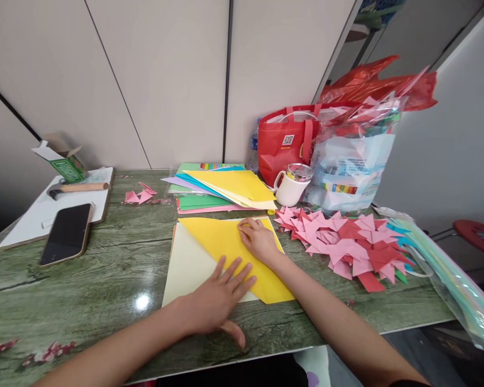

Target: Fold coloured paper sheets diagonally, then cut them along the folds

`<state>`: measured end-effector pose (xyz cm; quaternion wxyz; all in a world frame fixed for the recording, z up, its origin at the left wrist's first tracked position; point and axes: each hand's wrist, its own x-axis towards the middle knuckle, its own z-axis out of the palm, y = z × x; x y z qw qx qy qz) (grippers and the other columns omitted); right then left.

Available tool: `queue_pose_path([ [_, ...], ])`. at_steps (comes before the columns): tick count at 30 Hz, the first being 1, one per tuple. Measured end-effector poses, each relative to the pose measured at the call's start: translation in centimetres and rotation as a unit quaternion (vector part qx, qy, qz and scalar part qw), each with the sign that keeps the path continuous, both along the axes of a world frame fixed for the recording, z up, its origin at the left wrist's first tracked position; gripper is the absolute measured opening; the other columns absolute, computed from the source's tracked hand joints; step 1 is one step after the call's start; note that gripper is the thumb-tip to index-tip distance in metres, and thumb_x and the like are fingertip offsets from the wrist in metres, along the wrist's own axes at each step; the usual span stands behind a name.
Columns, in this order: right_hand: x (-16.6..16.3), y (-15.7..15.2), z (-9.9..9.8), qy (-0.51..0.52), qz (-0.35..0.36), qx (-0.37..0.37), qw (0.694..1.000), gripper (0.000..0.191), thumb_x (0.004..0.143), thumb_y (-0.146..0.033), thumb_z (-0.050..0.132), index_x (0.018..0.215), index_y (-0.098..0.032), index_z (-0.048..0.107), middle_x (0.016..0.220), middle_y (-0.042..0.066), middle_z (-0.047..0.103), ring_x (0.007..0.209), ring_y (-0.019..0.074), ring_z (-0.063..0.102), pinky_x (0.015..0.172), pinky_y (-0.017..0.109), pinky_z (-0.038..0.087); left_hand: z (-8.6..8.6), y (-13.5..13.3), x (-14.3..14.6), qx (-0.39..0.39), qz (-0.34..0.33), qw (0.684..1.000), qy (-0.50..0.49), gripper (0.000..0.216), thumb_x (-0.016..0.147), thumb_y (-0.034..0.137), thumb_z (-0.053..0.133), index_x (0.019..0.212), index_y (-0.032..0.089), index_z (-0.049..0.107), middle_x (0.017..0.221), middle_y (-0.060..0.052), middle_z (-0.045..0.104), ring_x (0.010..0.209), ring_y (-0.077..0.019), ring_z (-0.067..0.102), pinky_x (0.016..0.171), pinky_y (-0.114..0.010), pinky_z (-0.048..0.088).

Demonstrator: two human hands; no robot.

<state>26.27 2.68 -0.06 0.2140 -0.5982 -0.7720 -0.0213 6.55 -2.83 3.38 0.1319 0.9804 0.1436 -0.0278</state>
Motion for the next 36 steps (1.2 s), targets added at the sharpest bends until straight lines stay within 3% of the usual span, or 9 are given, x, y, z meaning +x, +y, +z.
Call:
queue_pose_path([
  [4, 0.1, 0.0, 0.1, -0.004, 0.000, -0.001, 1.000, 0.024, 0.091, -0.020, 0.045, 0.097, -0.023, 0.068, 0.112, 0.005, 0.064, 0.092, 0.0218, 0.056, 0.062, 0.029, 0.047, -0.2, 1.5, -1.5, 0.019, 0.031, 0.999, 0.009, 0.098, 0.072, 0.076, 0.042, 0.142, 0.009, 0.030, 0.148, -0.023, 0.024, 0.138, -0.0391, 0.012, 0.108, -0.058, 0.015],
  [10, 0.1, 0.0, -0.1, -0.011, -0.002, -0.004, 1.000, 0.023, 0.091, -0.020, 0.045, 0.097, -0.023, 0.067, 0.113, 0.005, 0.063, 0.092, 0.0213, 0.055, 0.062, 0.028, 0.046, -1.0, 4.6, -5.2, 0.082, 0.098, 0.991, 0.029, 0.093, 0.078, 0.071, 0.041, 0.146, 0.013, 0.019, 0.150, -0.020, 0.021, 0.141, -0.0270, 0.012, 0.112, -0.047, 0.008],
  [15, 0.1, 0.0, -0.3, -0.014, -0.006, -0.002, 1.000, 0.024, 0.090, -0.020, 0.044, 0.098, -0.022, 0.067, 0.113, 0.004, 0.063, 0.091, 0.0203, 0.055, 0.062, 0.027, 0.045, -1.6, 7.4, -8.2, 0.094, 0.169, 0.980, 0.047, 0.087, 0.084, 0.067, 0.036, 0.148, 0.013, 0.012, 0.151, -0.018, 0.018, 0.141, -0.0255, 0.012, 0.112, -0.050, -0.001],
  [21, 0.1, 0.0, -0.3, -0.019, -0.011, -0.001, 1.000, 0.025, 0.091, -0.021, 0.044, 0.098, -0.022, 0.068, 0.113, 0.004, 0.063, 0.091, 0.0195, 0.055, 0.062, 0.027, 0.044, -2.2, 10.2, -11.3, 0.100, 0.245, 0.963, 0.050, 0.081, 0.088, 0.065, 0.028, 0.148, 0.015, 0.011, 0.153, -0.016, 0.012, 0.141, -0.0273, 0.013, 0.111, -0.054, 0.002],
  [36, -0.2, -0.4, 0.3, -0.027, -0.017, -0.010, 0.999, 0.026, 0.091, -0.021, 0.043, 0.100, -0.021, 0.067, 0.114, 0.005, 0.063, 0.092, 0.0191, 0.057, 0.061, 0.026, 0.046, -2.9, 10.8, -12.4, 0.088, 0.367, 0.925, 0.034, 0.087, 0.084, 0.069, 0.032, 0.147, 0.010, 0.018, 0.153, -0.016, 0.012, 0.141, -0.0298, 0.007, 0.109, -0.058, 0.009],
])
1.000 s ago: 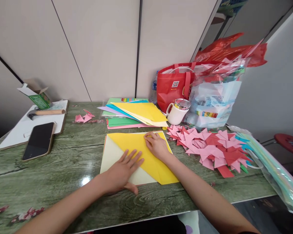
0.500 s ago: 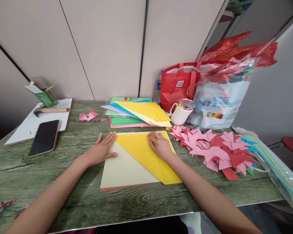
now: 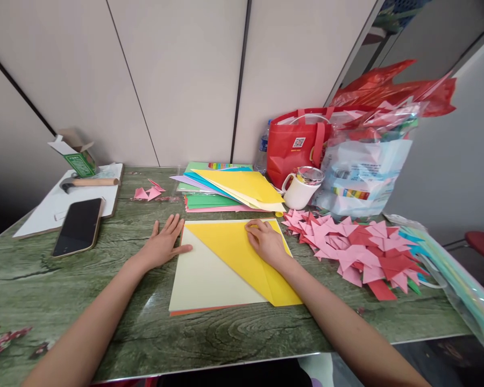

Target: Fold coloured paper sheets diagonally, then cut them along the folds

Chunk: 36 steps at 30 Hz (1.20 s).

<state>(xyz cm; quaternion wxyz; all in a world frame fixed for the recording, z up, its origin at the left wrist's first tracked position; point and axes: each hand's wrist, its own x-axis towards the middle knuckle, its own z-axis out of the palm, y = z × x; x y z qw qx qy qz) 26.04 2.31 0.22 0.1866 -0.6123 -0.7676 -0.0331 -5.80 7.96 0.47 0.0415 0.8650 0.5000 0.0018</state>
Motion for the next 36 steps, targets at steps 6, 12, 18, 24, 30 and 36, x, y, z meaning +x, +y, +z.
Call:
queue_pose_path([
  [6, 0.1, 0.0, -0.3, 0.004, -0.005, -0.005, 1.000, 0.028, 0.091, -0.022, 0.043, 0.109, -0.020, 0.063, 0.117, 0.006, 0.061, 0.099, 0.0214, 0.057, 0.069, 0.029, 0.050, 0.3, -0.4, 0.3, -0.007, 0.019, 1.000, -0.016, 0.089, 0.084, 0.069, 0.034, 0.149, 0.017, 0.003, 0.154, -0.015, 0.009, 0.141, -0.0298, 0.005, 0.109, -0.058, 0.009],
  [12, 0.0, -0.2, 0.2, 0.017, -0.018, 0.004, 1.000, 0.034, 0.093, -0.025, 0.041, 0.123, -0.015, 0.054, 0.118, 0.013, 0.060, 0.107, 0.0250, 0.055, 0.081, 0.038, 0.051, 0.3, -0.6, 0.3, -0.008, 0.012, 1.000, -0.019, 0.072, 0.085, 0.066, 0.037, 0.145, 0.029, 0.024, 0.154, -0.012, 0.010, 0.141, -0.0316, 0.005, 0.108, -0.059, 0.008],
  [18, -4.0, -4.0, 3.5, -0.014, 0.098, -0.031, 0.995, 0.019, 0.084, -0.026, 0.059, 0.101, -0.020, 0.062, 0.119, 0.008, 0.060, 0.108, 0.0216, 0.055, 0.088, 0.034, 0.049, -0.2, -0.5, 0.1, 0.002, 0.010, 1.000, -0.027, 0.073, 0.085, 0.066, 0.038, 0.145, 0.027, 0.026, 0.153, -0.014, 0.012, 0.141, -0.0317, 0.006, 0.108, -0.059, 0.007],
  [24, -7.5, -6.2, 4.2, -0.140, 0.144, -0.127, 0.971, 0.022, 0.080, -0.001, 0.049, 0.097, -0.010, 0.059, 0.114, 0.018, 0.060, 0.102, 0.0268, 0.058, 0.077, 0.036, 0.052, -0.5, -0.6, 0.1, 0.019, 0.017, 0.999, -0.044, 0.072, 0.092, 0.057, 0.025, 0.149, 0.016, 0.006, 0.153, -0.014, 0.016, 0.141, -0.0286, 0.009, 0.109, -0.058, 0.009],
  [30, -7.4, -5.2, 5.7, -0.174, 0.148, -0.144, 0.963, 0.025, 0.079, 0.003, 0.046, 0.095, -0.012, 0.059, 0.096, 0.013, 0.064, 0.078, 0.0217, 0.064, 0.063, 0.029, 0.050, -1.0, -0.6, 0.1, 0.040, 0.022, 0.997, -0.056, 0.071, 0.094, 0.050, 0.025, 0.148, 0.008, 0.003, 0.150, -0.020, 0.024, 0.140, -0.0294, 0.016, 0.109, -0.056, 0.012],
  [36, -4.7, -2.1, 12.8, -0.175, 0.074, -0.067, 0.980, 0.033, 0.081, 0.001, 0.037, 0.104, -0.010, 0.059, 0.103, 0.015, 0.063, 0.082, 0.0225, 0.063, 0.067, 0.032, 0.046, -0.8, -0.7, 0.2, 0.052, 0.024, 0.997, -0.047, 0.065, 0.094, 0.051, 0.027, 0.144, 0.010, 0.025, 0.149, -0.017, 0.028, 0.139, -0.0295, 0.019, 0.109, -0.056, 0.014],
])
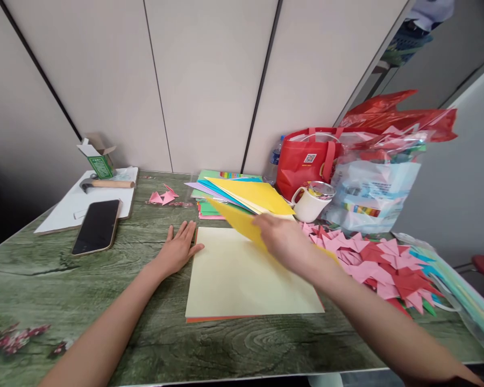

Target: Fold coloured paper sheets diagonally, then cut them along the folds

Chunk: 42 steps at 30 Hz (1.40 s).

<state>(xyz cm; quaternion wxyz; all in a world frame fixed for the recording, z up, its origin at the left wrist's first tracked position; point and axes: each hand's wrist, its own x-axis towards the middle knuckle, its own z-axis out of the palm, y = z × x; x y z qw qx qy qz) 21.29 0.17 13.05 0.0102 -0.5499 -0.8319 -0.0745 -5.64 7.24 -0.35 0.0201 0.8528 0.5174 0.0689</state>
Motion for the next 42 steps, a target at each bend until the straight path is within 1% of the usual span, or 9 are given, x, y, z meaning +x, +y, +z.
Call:
queue_pose_path([
  [4, 2.0, 1.6, 5.9, 0.010, -0.057, 0.242, 0.969, 0.036, 0.085, -0.007, 0.034, 0.112, -0.013, 0.058, 0.113, 0.011, 0.062, 0.089, 0.0241, 0.061, 0.064, 0.032, 0.044, 0.2, -0.1, 0.2, 0.001, 0.004, 1.000, 0.011, 0.060, 0.094, 0.051, 0.028, 0.139, 0.012, 0.038, 0.150, -0.016, 0.027, 0.140, -0.0298, 0.019, 0.109, -0.057, 0.013],
  [8, 1.8, 3.3, 8.1, 0.001, -0.069, 0.331, 0.941, 0.039, 0.088, -0.005, 0.029, 0.116, -0.013, 0.056, 0.121, 0.009, 0.059, 0.092, 0.0226, 0.055, 0.060, 0.029, 0.042, 0.2, -0.1, 0.3, 0.003, 0.007, 1.000, 0.016, 0.060, 0.094, 0.050, 0.028, 0.139, 0.012, 0.037, 0.150, -0.016, 0.027, 0.139, -0.0297, 0.020, 0.108, -0.059, 0.014],
  [11, 0.7, 5.4, 6.5, -0.023, -0.056, 0.294, 0.954, 0.037, 0.090, -0.005, 0.030, 0.119, -0.012, 0.053, 0.129, 0.011, 0.054, 0.097, 0.0256, 0.051, 0.056, 0.029, 0.042, 0.1, -0.1, 0.3, 0.002, 0.009, 1.000, 0.016, 0.061, 0.094, 0.050, 0.028, 0.141, 0.012, 0.034, 0.149, -0.016, 0.027, 0.139, -0.0296, 0.020, 0.108, -0.058, 0.014],
  [15, 0.0, 8.7, 1.9, -0.016, -0.026, 0.143, 0.989, 0.043, 0.087, -0.001, 0.032, 0.124, -0.011, 0.050, 0.142, 0.015, 0.041, 0.107, 0.0307, 0.048, 0.066, 0.036, 0.047, 0.1, -0.1, 0.2, 0.001, 0.007, 1.000, 0.016, 0.061, 0.094, 0.051, 0.026, 0.142, 0.014, 0.032, 0.150, -0.015, 0.027, 0.139, -0.0295, 0.020, 0.108, -0.059, 0.014],
  [20, -0.8, 9.7, -3.4, 0.006, 0.006, 0.072, 0.997, 0.044, 0.082, 0.002, 0.041, 0.121, -0.011, 0.055, 0.138, 0.020, 0.045, 0.111, 0.0303, 0.053, 0.083, 0.041, 0.047, 0.1, -0.1, 0.1, -0.001, 0.001, 1.000, 0.014, 0.056, 0.095, 0.048, 0.027, 0.141, 0.018, 0.035, 0.150, -0.014, 0.027, 0.140, -0.0294, 0.019, 0.108, -0.059, 0.014],
  [26, -5.2, 2.9, -7.0, 0.049, 0.139, -0.008, 0.989, 0.031, 0.089, -0.032, 0.056, 0.115, -0.016, 0.062, 0.124, 0.011, 0.061, 0.112, 0.0226, 0.058, 0.094, 0.034, 0.046, -0.1, -0.1, 0.1, -0.002, -0.001, 1.000, 0.009, 0.054, 0.095, 0.046, 0.026, 0.140, 0.019, 0.037, 0.151, -0.013, 0.026, 0.140, -0.0290, 0.017, 0.108, -0.059, 0.012],
  [31, -7.7, -3.4, -9.1, 0.093, 0.235, -0.049, 0.966, 0.065, 0.080, -0.056, 0.059, 0.120, -0.005, 0.057, 0.128, 0.021, 0.056, 0.121, 0.0327, 0.051, 0.097, 0.040, 0.046, 0.1, -0.3, 0.2, -0.003, 0.001, 1.000, 0.008, 0.056, 0.095, 0.046, 0.026, 0.141, 0.014, 0.035, 0.150, -0.015, 0.026, 0.140, -0.0286, 0.017, 0.109, -0.058, 0.011],
  [38, -7.3, -6.2, -9.6, 0.112, 0.236, -0.060, 0.963, 0.043, 0.087, -0.039, 0.056, 0.117, -0.007, 0.058, 0.131, 0.022, 0.052, 0.125, 0.0342, 0.046, 0.101, 0.042, 0.044, 0.0, -0.1, 0.1, -0.005, -0.006, 1.000, -0.004, 0.052, 0.095, 0.044, 0.026, 0.140, 0.019, 0.037, 0.151, -0.013, 0.026, 0.140, -0.0284, 0.016, 0.109, -0.058, 0.011],
  [42, -7.0, -6.6, -9.4, 0.190, 0.239, -0.078, 0.949, 0.020, 0.091, -0.021, 0.049, 0.098, -0.013, 0.065, 0.124, 0.014, 0.061, 0.119, 0.0258, 0.053, 0.104, 0.037, 0.041, -0.2, -0.1, 0.0, -0.006, -0.007, 1.000, -0.019, 0.052, 0.095, 0.043, 0.026, 0.141, 0.019, 0.035, 0.151, -0.012, 0.027, 0.141, -0.0278, 0.015, 0.109, -0.057, 0.009],
])
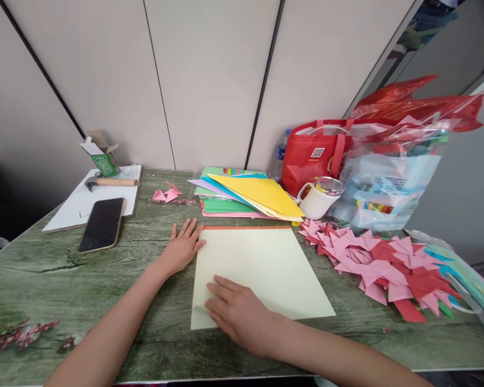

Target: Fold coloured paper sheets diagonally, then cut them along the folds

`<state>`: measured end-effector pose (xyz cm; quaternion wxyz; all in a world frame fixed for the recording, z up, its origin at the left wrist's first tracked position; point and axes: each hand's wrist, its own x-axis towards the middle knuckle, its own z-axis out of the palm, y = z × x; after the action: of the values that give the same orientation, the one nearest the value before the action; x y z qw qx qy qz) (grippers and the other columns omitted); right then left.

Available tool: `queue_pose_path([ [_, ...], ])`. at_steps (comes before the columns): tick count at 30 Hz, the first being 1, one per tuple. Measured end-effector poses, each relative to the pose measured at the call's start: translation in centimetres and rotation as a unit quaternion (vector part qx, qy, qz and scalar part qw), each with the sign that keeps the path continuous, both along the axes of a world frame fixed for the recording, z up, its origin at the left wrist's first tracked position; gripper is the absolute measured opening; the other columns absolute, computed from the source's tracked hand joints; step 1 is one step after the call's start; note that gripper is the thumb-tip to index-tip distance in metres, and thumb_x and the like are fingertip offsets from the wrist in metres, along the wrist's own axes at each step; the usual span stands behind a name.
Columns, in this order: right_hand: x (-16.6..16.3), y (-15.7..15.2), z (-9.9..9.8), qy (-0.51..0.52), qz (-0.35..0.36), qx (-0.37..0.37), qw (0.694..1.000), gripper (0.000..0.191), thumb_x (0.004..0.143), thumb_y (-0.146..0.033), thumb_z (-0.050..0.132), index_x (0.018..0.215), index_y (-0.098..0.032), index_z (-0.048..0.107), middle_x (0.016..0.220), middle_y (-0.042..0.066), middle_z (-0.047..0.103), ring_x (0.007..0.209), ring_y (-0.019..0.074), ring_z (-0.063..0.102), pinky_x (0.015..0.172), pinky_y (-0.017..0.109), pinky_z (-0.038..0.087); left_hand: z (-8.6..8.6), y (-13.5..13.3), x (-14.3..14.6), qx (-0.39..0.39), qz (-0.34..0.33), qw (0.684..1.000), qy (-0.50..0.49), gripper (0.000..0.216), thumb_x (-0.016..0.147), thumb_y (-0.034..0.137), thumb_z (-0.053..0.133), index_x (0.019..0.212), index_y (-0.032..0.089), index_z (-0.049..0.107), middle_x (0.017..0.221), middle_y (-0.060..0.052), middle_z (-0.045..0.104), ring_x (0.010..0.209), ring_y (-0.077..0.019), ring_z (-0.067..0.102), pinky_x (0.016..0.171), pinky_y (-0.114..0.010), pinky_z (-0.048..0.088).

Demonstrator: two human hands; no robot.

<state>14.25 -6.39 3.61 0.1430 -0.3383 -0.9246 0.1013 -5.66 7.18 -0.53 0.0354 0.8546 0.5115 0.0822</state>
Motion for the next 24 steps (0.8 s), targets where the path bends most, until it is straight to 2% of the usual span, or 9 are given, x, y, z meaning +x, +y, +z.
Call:
queue_pose_path([
  [4, 0.1, 0.4, -0.1, 0.137, -0.055, -0.070, 0.987, 0.019, 0.087, -0.014, 0.048, 0.095, -0.016, 0.065, 0.102, 0.009, 0.070, 0.098, 0.0182, 0.064, 0.090, 0.030, 0.050, -0.1, 0.0, 0.0, 0.000, 0.005, 1.000, -0.028, 0.053, 0.095, 0.043, 0.026, 0.142, 0.019, 0.031, 0.149, -0.012, 0.031, 0.140, -0.0268, 0.018, 0.110, -0.056, 0.009],
  [8, 1.0, 1.9, 0.3, 0.239, -0.164, -0.165, 0.943, 0.014, 0.081, -0.016, 0.049, 0.079, -0.019, 0.062, 0.075, 0.002, 0.069, 0.067, 0.0149, 0.065, 0.063, 0.025, 0.053, -0.1, 0.1, 0.2, 0.021, 0.028, 0.996, -0.076, 0.053, 0.097, 0.040, 0.019, 0.142, 0.015, 0.029, 0.144, -0.014, 0.040, 0.138, -0.0281, 0.026, 0.108, -0.057, 0.018],
  [10, 2.0, 2.8, 0.4, 0.277, -0.212, -0.188, 0.918, 0.012, 0.081, -0.019, 0.048, 0.078, -0.020, 0.059, 0.071, 0.002, 0.067, 0.064, 0.0146, 0.063, 0.056, 0.023, 0.051, 0.2, 0.2, 0.3, 0.048, 0.043, 0.992, -0.106, 0.053, 0.097, 0.040, 0.015, 0.140, 0.013, 0.030, 0.141, -0.015, 0.044, 0.136, -0.0288, 0.029, 0.107, -0.057, 0.023],
  [13, 3.9, 4.1, 0.3, 0.307, -0.259, -0.186, 0.897, 0.014, 0.080, -0.022, 0.047, 0.092, -0.019, 0.055, 0.069, 0.001, 0.065, 0.064, 0.0151, 0.062, 0.056, 0.024, 0.049, 1.0, 0.0, 0.4, 0.103, 0.032, 0.984, -0.145, 0.049, 0.097, 0.038, 0.017, 0.136, 0.015, 0.035, 0.137, -0.014, 0.048, 0.136, -0.0263, 0.030, 0.109, -0.054, 0.022],
  [15, 5.3, 4.9, 0.0, 0.314, -0.281, -0.179, 0.889, 0.021, 0.080, -0.022, 0.046, 0.101, -0.019, 0.049, 0.065, -0.002, 0.063, 0.060, 0.0147, 0.060, 0.056, 0.025, 0.048, 1.8, -0.4, 0.7, 0.137, -0.012, 0.978, -0.159, 0.044, 0.097, 0.035, 0.021, 0.133, 0.016, 0.039, 0.135, -0.013, 0.050, 0.136, -0.0227, 0.031, 0.111, -0.051, 0.021],
  [18, 7.0, 5.8, -0.7, 0.312, -0.300, -0.172, 0.885, 0.023, 0.080, -0.022, 0.045, 0.102, -0.019, 0.046, 0.061, -0.004, 0.059, 0.055, 0.0138, 0.057, 0.054, 0.024, 0.046, 2.5, -1.2, 1.3, 0.164, -0.118, 0.967, -0.157, 0.036, 0.096, 0.031, 0.031, 0.124, 0.017, 0.049, 0.132, -0.011, 0.053, 0.133, -0.0194, 0.036, 0.112, -0.046, 0.025],
  [21, 8.4, 6.4, -1.5, 0.293, -0.308, -0.165, 0.890, 0.016, 0.079, -0.024, 0.044, 0.092, -0.019, 0.054, 0.062, -0.002, 0.059, 0.054, 0.0136, 0.056, 0.055, 0.024, 0.045, 2.6, -1.9, 2.2, 0.175, -0.217, 0.950, -0.137, 0.029, 0.094, 0.028, 0.041, 0.118, 0.019, 0.054, 0.130, -0.010, 0.056, 0.131, -0.0205, 0.039, 0.110, -0.046, 0.031],
  [24, 9.5, 7.0, -2.2, 0.267, -0.318, -0.152, 0.897, 0.017, 0.078, -0.023, 0.045, 0.083, -0.018, 0.061, 0.067, 0.001, 0.063, 0.060, 0.0150, 0.059, 0.057, 0.025, 0.045, 2.2, -2.3, 2.9, 0.184, -0.275, 0.937, -0.111, 0.030, 0.094, 0.024, 0.043, 0.121, 0.018, 0.053, 0.131, -0.011, 0.055, 0.130, -0.0222, 0.040, 0.106, -0.046, 0.036],
])
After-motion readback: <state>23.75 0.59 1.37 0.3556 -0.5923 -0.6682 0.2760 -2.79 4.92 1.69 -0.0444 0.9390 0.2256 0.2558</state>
